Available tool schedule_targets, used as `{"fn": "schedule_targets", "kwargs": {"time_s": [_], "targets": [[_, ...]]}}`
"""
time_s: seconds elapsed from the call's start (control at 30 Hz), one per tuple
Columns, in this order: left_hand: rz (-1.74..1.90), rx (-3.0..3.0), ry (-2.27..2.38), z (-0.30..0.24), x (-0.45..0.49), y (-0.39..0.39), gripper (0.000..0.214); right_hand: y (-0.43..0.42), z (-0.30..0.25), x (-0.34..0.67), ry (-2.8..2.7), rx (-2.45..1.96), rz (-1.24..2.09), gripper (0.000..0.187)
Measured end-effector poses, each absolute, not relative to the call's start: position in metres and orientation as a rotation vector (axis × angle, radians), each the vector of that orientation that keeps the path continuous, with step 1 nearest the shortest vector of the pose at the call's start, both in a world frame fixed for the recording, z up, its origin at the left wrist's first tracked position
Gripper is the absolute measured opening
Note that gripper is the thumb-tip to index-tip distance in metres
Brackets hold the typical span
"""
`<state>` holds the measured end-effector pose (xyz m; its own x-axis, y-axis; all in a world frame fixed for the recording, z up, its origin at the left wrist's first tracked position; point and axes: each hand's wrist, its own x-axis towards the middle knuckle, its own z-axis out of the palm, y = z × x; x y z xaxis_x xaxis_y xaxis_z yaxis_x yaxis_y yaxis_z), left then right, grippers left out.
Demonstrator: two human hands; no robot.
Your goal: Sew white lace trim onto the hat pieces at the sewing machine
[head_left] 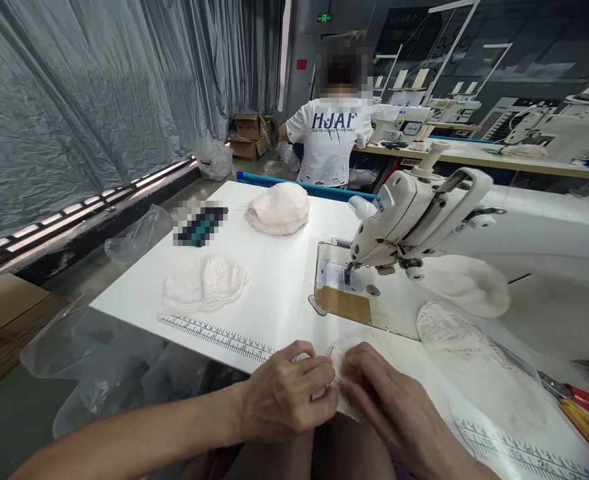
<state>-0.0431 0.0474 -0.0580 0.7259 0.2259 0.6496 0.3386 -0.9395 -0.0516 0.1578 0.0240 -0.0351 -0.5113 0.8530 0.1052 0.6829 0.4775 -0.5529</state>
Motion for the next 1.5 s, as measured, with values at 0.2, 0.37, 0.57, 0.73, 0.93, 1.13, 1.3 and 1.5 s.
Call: {"fn": "schedule_targets", "kwargs": {"time_s": [0.2,0.37,0.57,0.73,0.93,1.13,1.3,1.5], "targets": [[-0.984,-2.734,-0.458,-0.061,-0.044,0.047,0.015,0.022,-0.036,0.154,-2.445,-1.281,0.527,0.021],[-1.115,-2.83,-0.578,-0.061,-0.042,0.047,0.025,0.018,-0.038,0.157,-2.304,-1.274,0.639,0.017],[-1.19,-2.822,-0.59,-0.063,-0.04,0.048,0.03,0.017,-0.039,0.151,-2.409,-1.315,0.439,0.012],[-1.123,-2.832,-0.612,-0.063,-0.04,0.048,0.031,0.02,-0.041,0.146,-2.33,-1.35,0.358,0.017],[-1.185,-2.828,-0.643,-0.064,-0.039,0.049,0.03,0.021,-0.042,0.145,-2.392,-1.347,0.299,0.014],[-1.132,-2.883,-0.725,-0.062,-0.04,0.047,0.034,0.02,-0.037,0.144,-2.275,-1.237,0.509,0.015],[-1.056,-2.869,-0.696,-0.059,-0.039,0.045,0.039,0.021,-0.038,0.147,-2.306,-1.212,0.494,0.018],[-0.953,-2.735,-0.574,-0.061,-0.039,0.045,0.031,0.003,-0.04,0.163,-2.363,-1.195,0.461,0.022]]}}
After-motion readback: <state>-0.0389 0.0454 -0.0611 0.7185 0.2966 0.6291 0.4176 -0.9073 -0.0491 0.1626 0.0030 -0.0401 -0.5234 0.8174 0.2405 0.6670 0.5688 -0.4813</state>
